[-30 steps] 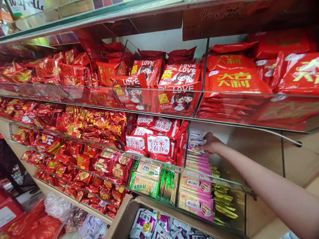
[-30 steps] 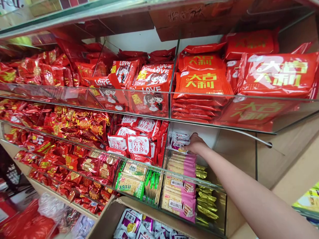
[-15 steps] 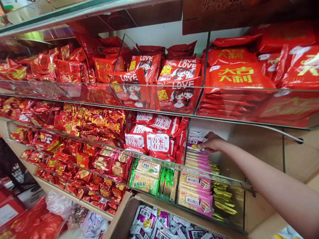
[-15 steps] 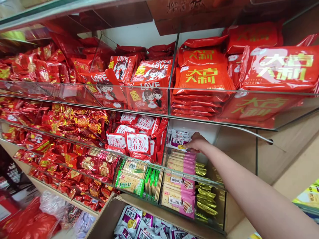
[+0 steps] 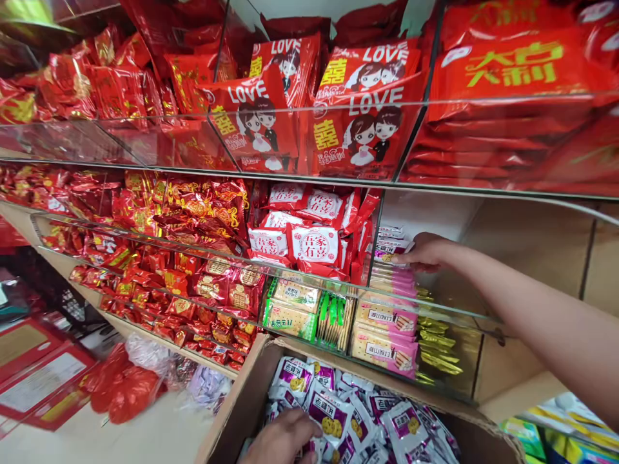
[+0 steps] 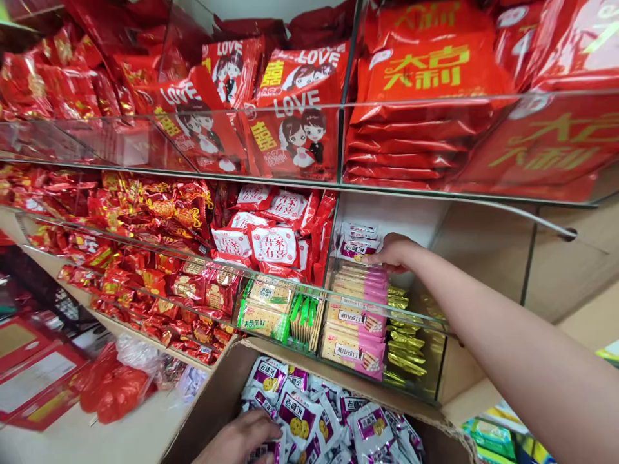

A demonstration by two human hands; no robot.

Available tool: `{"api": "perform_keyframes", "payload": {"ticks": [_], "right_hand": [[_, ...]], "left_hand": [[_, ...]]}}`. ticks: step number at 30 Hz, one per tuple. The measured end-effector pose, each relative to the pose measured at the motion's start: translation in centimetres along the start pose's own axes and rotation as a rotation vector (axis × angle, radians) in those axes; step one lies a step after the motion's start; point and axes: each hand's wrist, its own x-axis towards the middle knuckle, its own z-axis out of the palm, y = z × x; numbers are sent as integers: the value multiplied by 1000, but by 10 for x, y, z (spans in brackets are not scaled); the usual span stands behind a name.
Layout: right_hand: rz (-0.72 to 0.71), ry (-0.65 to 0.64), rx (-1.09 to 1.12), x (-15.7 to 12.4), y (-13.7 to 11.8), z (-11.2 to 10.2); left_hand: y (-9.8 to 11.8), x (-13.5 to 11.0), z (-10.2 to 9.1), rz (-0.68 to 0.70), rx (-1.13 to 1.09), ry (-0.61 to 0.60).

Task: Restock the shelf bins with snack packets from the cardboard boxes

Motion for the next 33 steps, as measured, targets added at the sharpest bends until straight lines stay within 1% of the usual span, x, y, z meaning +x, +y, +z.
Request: {"api": "perform_keyframes", "payload": {"ticks": [1, 2, 4, 6, 8, 10, 11, 13, 16, 18, 22, 24, 28, 31, 33], "right_hand": [[-5, 6, -11, 1, 0, 0], [-9, 15, -23, 3, 0, -1], [-12, 40, -32, 7, 1, -2], [-14, 63, 0, 10, 2, -2], [-49, 64, 142, 10, 2, -1], [-98, 37, 312, 7, 0, 1], [-115, 20, 376, 5, -1, 2], [-114, 0, 426, 1, -3, 5], [-87, 3, 422, -1, -4, 8], [-73, 8, 416, 0, -2, 7], [-52, -45, 346, 4, 1, 4], [-51, -73, 289, 6, 3, 2], [-61, -47, 207, 7, 6, 0], [-45, -34, 139, 5, 6, 0], [-41, -27, 43, 4, 3, -3]], "left_hand": [[1, 5, -3, 20, 37, 3], [2, 10, -4, 8, 68, 8], [3, 20, -3, -72, 102, -26], [2, 33, 3, -136, 132, -74], [-1, 47, 12, -158, 171, -131], [-6, 60, 20, -175, 220, -179], [-9, 65, 23, -193, 241, -190], [-14, 72, 26, -233, 263, -183], [-18, 73, 23, -249, 258, -100], [-19, 72, 20, -237, 255, -74], [-19, 71, 19, -236, 257, -99], [-18, 73, 20, -258, 274, -86], [-11, 75, 19, -330, 338, -76], [-2, 76, 14, -318, 388, -109], [2, 76, 9, -303, 407, -139]]}}
